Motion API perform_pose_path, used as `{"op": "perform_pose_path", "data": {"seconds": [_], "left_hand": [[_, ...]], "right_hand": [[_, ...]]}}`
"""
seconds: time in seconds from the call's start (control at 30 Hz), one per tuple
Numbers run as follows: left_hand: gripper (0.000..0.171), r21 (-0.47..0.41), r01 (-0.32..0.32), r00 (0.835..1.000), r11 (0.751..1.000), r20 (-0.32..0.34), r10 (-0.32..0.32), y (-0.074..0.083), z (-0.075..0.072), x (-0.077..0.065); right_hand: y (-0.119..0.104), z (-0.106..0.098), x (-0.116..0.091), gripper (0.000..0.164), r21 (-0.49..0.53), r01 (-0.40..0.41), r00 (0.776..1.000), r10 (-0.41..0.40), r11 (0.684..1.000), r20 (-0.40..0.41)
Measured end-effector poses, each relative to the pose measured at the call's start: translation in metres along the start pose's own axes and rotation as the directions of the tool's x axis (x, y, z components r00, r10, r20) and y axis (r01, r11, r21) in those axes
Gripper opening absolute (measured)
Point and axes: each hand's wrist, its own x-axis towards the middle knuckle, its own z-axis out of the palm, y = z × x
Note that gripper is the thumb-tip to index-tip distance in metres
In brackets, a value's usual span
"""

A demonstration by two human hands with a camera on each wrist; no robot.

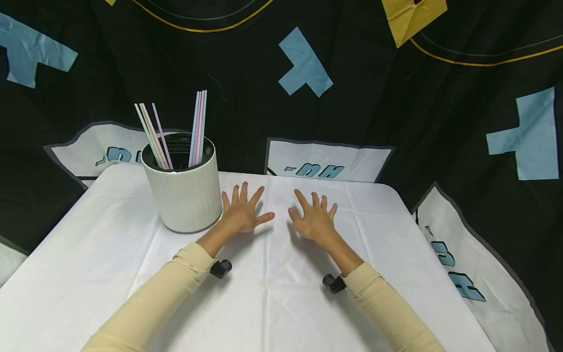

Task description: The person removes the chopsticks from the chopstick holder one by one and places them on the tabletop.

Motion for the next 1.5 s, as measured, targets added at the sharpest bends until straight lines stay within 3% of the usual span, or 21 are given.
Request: {"op": "perform_pose_path", "data": {"seconds": [0.33,0.57,0.73,1.07,1.23,1.5], "left_hand": [[0.087,-0.010,-0.045,0.998,0.999,0.053,0.045,-0.005,-0.012,-0.007],[0.086,-0.020,-0.132,0.989,0.991,0.072,0.133,-0.006,-0.032,-0.027],[0.083,-0.031,-0.161,0.983,0.987,0.088,0.163,-0.009,-0.047,-0.040],[0.079,-0.077,-0.244,0.969,0.967,0.016,0.246,-0.021,-0.079,-0.063],[0.077,-0.141,-0.224,0.972,0.964,0.042,0.232,-0.029,-0.097,-0.079],[0.061,-0.134,-0.221,0.970,0.966,0.074,0.232,-0.041,-0.132,-0.099]], "right_hand": [[-0.006,-0.011,-0.004,0.065,-0.019,0.032,0.999,-0.032,0.999,-0.010],[-0.013,-0.029,-0.007,0.067,-0.034,0.069,0.998,-0.069,0.997,-0.006],[-0.019,-0.039,-0.007,0.068,-0.027,0.100,0.995,-0.101,0.995,-0.018],[-0.044,-0.055,-0.006,0.071,0.046,0.148,0.987,-0.145,0.988,-0.062],[-0.055,-0.065,-0.003,0.070,0.078,0.186,0.982,-0.182,0.979,-0.057],[-0.077,-0.087,0.004,0.068,0.099,0.254,0.967,-0.251,0.962,-0.038]]}}
